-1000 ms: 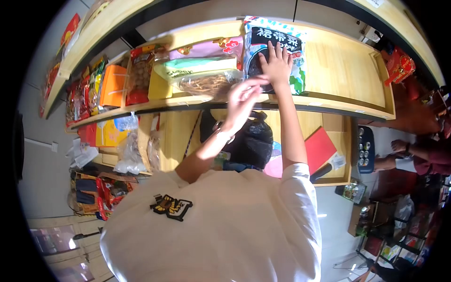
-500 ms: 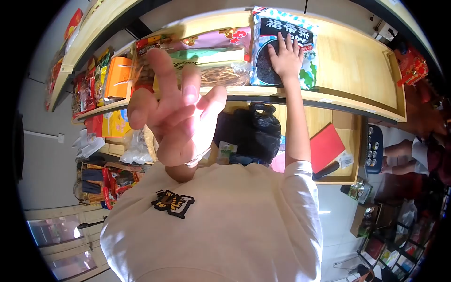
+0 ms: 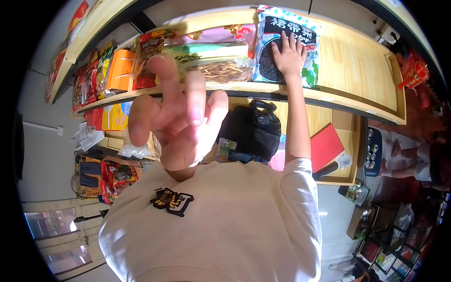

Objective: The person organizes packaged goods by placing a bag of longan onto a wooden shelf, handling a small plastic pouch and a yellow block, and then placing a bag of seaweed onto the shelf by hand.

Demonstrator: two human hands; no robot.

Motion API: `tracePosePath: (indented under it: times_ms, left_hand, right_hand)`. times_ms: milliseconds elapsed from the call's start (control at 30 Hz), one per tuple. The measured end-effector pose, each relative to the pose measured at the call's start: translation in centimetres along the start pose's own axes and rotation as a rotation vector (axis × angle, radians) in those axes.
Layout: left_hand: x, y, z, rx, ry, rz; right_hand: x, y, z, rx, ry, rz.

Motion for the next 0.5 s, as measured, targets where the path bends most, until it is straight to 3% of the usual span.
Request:
tracePosePath:
  times_ms: [500]
  left_hand:
    - [0.6, 0.66, 0.19, 0.057, -0.002, -0.012]
  right_hand:
    - [0.09, -0.06, 0.0, 0.032, 0.011, 0.012]
Point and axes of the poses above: each hand's wrist, its own z-axis away from the middle knuckle, its own y-axis out of the palm, x = y × z, the point moved 8 cm from there along -z, towards the middle knuckle, and after that the axes turned 6 degrees about -x, right-handed, at the moved point
